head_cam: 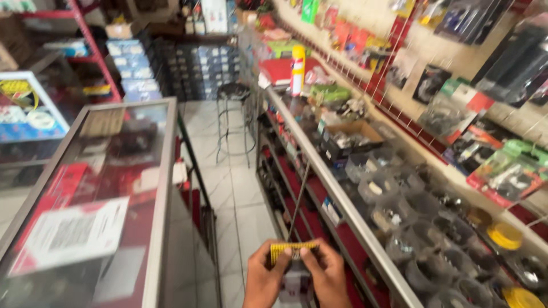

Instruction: The person picks up several packaged motorcycle parts from a display counter and hangs them individually onto a wire mesh display rack.

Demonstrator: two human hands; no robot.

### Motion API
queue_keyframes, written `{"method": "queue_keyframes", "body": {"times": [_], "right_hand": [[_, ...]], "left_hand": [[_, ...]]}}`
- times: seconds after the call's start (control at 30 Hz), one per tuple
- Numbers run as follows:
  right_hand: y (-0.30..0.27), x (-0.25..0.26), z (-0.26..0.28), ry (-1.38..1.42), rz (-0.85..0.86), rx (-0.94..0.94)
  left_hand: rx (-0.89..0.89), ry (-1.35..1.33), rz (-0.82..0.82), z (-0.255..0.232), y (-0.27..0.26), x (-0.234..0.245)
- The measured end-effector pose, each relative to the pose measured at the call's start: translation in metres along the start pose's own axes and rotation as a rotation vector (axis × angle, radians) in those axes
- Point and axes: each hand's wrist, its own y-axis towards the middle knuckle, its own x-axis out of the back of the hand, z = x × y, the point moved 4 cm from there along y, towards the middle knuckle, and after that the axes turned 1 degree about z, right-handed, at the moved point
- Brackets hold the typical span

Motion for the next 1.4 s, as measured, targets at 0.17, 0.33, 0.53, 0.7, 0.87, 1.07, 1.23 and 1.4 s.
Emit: {"method": "queue_keyframes", "body": {"times": [0.17,0.33,0.53,0.7,0.87,1.07,1.23,1.4], "right_hand": [[0.061,0.007,-0.045,0.013,0.013,-0.01],[0.13,0.01,-0.066,0.013,-0.047,-0.138],[0.21,0.019,-0.053,0.103,-0.135,0.072],[0.267,0.049,-0.06,0.077,-0.154,0.108],[0.292,0.056,-0.083,0.041,-0.209,-0.003],[0.333,0.056,-0.109,0.106,-0.181,0.041],[0.38,0.053,-0.145,0.113,-0.214,-0.022],[0.418,0.021,-0.128,0.08,-0.283,0.073]], "left_hand": [[0.048,-0.002,0.022,0.053,0.077,0.001],[0.107,0.054,0.009,0.063,0.149,-0.005],[0.006,-0.033,0.123,0.041,0.23,-0.039],[-0.046,0.027,0.158,0.052,0.291,-0.069],[-0.017,0.004,0.148,0.076,0.318,-0.07],[-0.083,0.003,0.229,0.095,0.373,-0.061],[-0.052,-0.025,0.289,0.126,0.43,-0.049],[0.064,-0.104,0.23,0.135,0.478,-0.034]]}}
